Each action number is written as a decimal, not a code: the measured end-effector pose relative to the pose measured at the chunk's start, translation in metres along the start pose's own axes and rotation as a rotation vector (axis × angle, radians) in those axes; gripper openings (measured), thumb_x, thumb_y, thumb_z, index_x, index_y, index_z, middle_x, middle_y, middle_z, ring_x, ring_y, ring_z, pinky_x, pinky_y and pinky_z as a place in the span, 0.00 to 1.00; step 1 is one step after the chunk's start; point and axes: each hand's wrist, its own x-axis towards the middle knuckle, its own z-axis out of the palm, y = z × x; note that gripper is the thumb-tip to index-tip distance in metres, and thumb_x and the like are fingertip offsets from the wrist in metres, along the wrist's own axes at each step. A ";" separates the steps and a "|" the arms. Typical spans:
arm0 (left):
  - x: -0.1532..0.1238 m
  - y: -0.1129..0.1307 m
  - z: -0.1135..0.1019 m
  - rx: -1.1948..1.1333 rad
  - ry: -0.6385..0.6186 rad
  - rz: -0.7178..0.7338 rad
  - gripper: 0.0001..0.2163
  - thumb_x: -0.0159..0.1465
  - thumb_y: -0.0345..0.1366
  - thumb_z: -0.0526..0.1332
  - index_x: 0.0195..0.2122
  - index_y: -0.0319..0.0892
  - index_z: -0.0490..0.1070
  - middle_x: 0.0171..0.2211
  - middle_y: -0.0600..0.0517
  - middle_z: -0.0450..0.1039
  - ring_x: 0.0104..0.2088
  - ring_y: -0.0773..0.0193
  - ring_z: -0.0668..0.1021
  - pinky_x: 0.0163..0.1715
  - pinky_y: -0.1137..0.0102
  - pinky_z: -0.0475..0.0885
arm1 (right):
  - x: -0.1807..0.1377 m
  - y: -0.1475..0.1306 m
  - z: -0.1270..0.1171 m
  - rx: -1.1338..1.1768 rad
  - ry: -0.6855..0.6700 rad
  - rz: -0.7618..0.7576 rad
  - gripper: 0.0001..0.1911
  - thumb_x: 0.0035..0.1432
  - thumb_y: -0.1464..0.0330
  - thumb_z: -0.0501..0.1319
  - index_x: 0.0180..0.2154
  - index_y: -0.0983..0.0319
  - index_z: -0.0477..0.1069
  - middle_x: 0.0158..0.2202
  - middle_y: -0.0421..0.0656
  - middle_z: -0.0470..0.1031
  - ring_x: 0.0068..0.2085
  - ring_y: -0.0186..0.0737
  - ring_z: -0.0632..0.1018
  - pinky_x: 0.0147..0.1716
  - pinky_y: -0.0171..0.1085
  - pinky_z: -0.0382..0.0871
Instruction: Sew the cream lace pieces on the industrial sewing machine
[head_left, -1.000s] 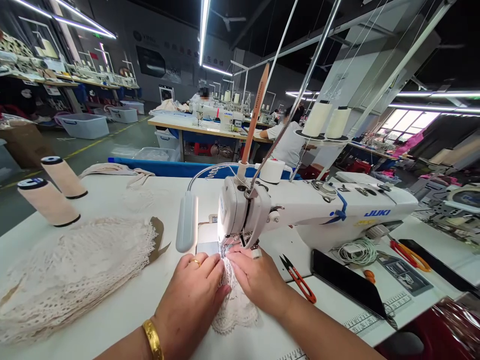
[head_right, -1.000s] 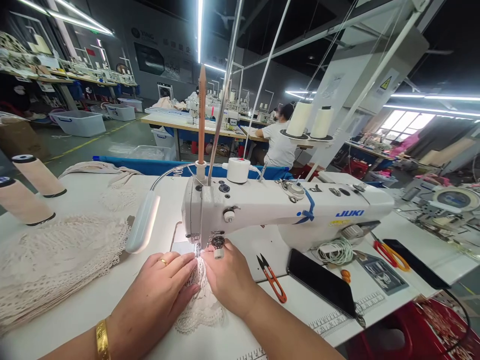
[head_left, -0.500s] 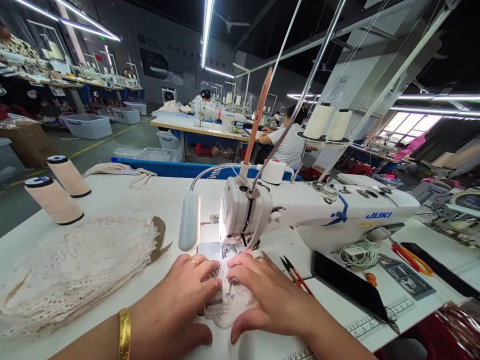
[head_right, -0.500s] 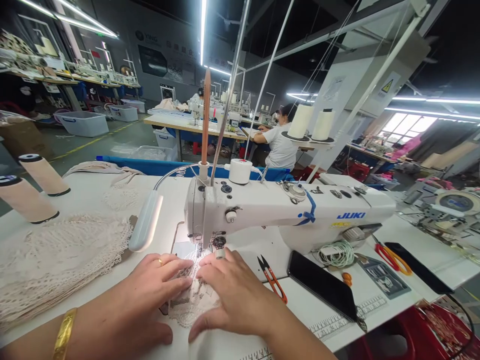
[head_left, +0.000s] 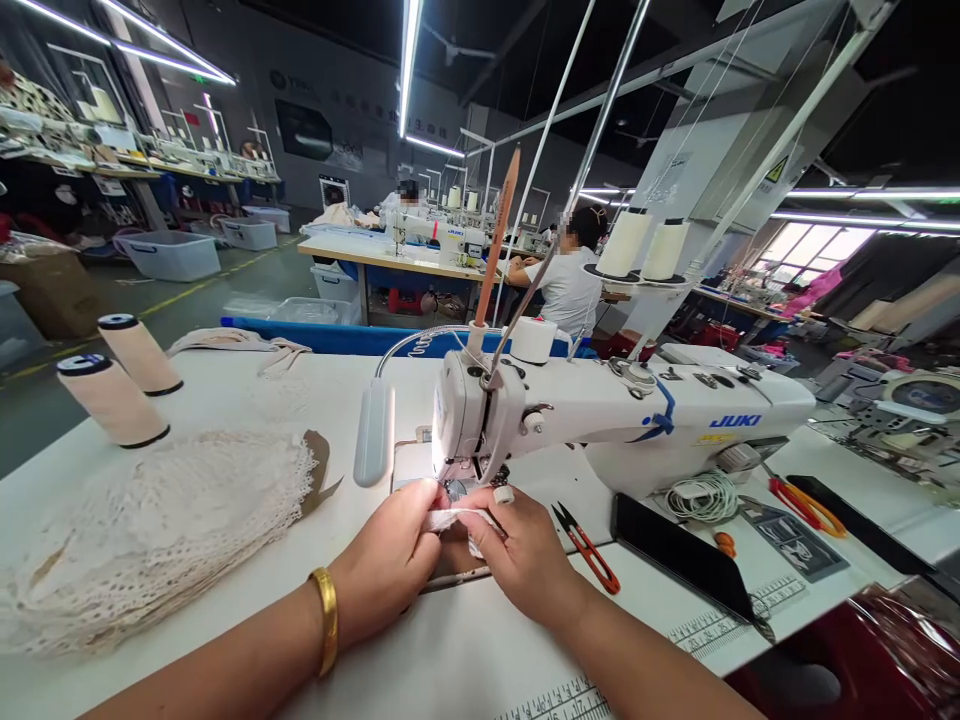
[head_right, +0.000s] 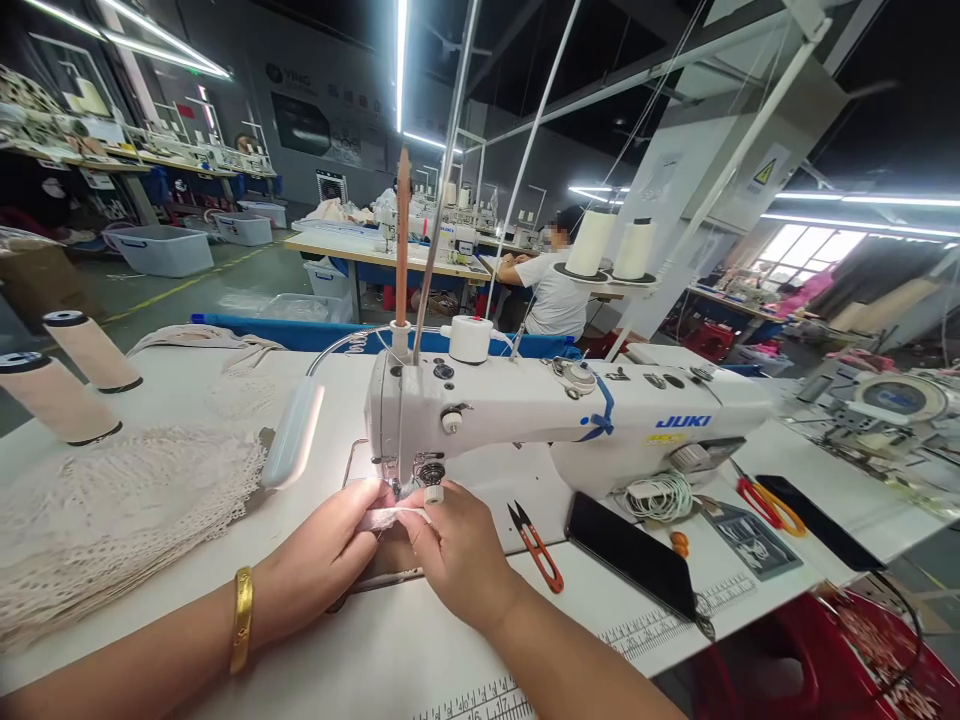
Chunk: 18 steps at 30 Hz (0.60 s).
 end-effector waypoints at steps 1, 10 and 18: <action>0.001 -0.001 0.000 -0.019 -0.031 -0.014 0.07 0.58 0.27 0.51 0.34 0.45 0.64 0.32 0.53 0.73 0.31 0.60 0.75 0.31 0.68 0.73 | 0.000 -0.001 0.002 -0.001 0.014 0.020 0.12 0.76 0.66 0.56 0.43 0.56 0.78 0.35 0.41 0.83 0.35 0.41 0.81 0.41 0.38 0.76; 0.006 -0.013 -0.001 -0.170 -0.142 -0.032 0.08 0.63 0.33 0.54 0.27 0.44 0.69 0.33 0.51 0.73 0.36 0.59 0.77 0.37 0.68 0.74 | 0.002 0.007 0.009 0.004 0.105 0.012 0.14 0.77 0.65 0.56 0.43 0.57 0.80 0.39 0.43 0.85 0.40 0.42 0.84 0.43 0.39 0.79; 0.003 -0.008 -0.006 -0.315 -0.171 -0.119 0.12 0.61 0.43 0.60 0.25 0.43 0.66 0.32 0.53 0.70 0.33 0.61 0.75 0.30 0.70 0.71 | 0.000 0.008 0.007 -0.023 0.056 0.048 0.15 0.77 0.64 0.55 0.43 0.58 0.80 0.37 0.43 0.84 0.38 0.41 0.83 0.41 0.37 0.78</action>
